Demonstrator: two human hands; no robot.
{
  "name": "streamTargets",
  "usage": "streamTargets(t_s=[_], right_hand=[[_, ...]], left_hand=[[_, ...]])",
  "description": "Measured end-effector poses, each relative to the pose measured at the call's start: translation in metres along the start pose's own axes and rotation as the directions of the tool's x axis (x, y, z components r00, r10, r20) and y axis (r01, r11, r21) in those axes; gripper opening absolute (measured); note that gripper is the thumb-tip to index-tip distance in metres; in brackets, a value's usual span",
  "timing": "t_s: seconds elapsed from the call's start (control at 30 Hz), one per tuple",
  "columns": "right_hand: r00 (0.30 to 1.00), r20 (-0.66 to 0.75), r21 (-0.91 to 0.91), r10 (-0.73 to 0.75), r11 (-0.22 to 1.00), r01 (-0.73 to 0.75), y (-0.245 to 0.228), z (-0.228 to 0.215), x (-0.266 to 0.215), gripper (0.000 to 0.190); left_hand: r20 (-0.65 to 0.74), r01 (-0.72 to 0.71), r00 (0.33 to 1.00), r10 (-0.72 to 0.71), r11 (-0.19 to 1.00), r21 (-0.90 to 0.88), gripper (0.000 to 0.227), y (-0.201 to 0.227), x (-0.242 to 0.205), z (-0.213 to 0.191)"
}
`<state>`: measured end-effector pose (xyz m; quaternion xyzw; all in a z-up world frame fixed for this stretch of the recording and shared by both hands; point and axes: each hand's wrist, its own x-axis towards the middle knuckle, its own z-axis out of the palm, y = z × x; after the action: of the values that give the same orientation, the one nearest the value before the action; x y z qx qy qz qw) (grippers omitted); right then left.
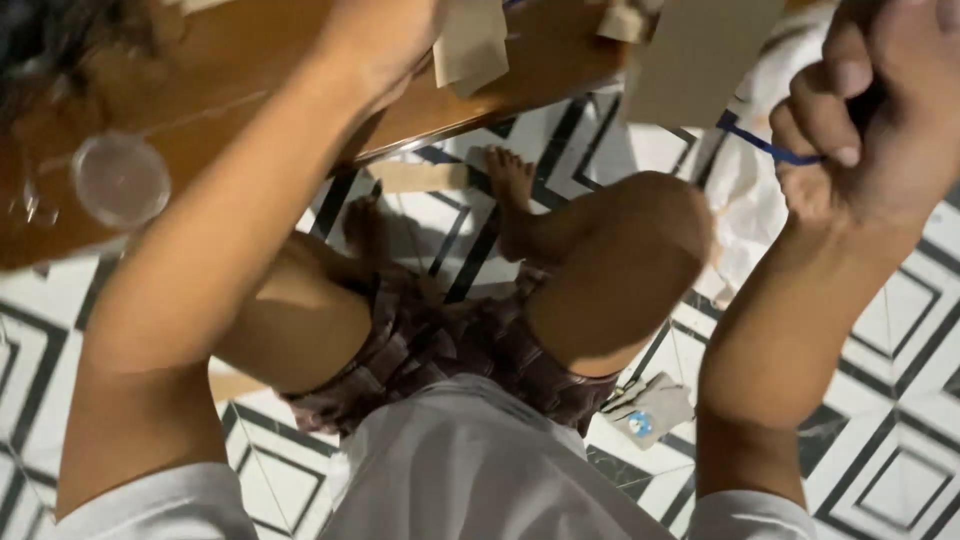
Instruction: Assembling blue cord components with cardboard holders for jewelry or handicraft production.
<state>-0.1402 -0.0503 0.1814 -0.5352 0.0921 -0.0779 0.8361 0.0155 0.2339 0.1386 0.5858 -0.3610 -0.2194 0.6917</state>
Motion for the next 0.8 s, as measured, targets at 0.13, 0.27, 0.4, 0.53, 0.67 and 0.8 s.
streamTargets(t_s=[0.13,0.27,0.4,0.53,0.67,0.8], right_hand=[[0.996,-0.049,-0.167,0.068,0.983,-0.075,0.008,0.103,0.036,0.014],[0.985,0.048,-0.07,0.164,0.985,-0.16,0.059,0.15,0.079,0.018],[0.978,0.136,0.046,0.161,0.985,-0.169,0.112,0.178,0.102,0.02],[0.975,0.185,0.298,0.124,0.938,-0.176,0.144,0.192,0.117,0.028],[0.914,0.38,0.254,0.144,0.934,-0.252,0.145,0.213,0.109,0.063],[0.864,0.493,-0.094,-0.1,0.981,0.167,0.177,0.214,0.106,0.058]], left_hand=[[-0.146,0.144,0.983,-0.115,0.968,0.206,0.072,0.051,-0.042,-0.046],[-0.228,0.271,0.95,-0.213,0.926,0.263,0.053,0.096,-0.075,-0.061],[-0.433,0.445,0.867,-0.248,0.777,0.445,0.044,0.064,-0.099,-0.095],[-0.614,0.439,0.775,-0.152,0.828,0.349,0.055,0.021,-0.117,-0.113],[-0.698,0.304,0.694,0.179,0.806,0.509,0.029,-0.006,-0.113,-0.124],[-0.682,0.175,0.676,0.278,0.839,0.516,0.018,-0.006,-0.102,-0.113]])
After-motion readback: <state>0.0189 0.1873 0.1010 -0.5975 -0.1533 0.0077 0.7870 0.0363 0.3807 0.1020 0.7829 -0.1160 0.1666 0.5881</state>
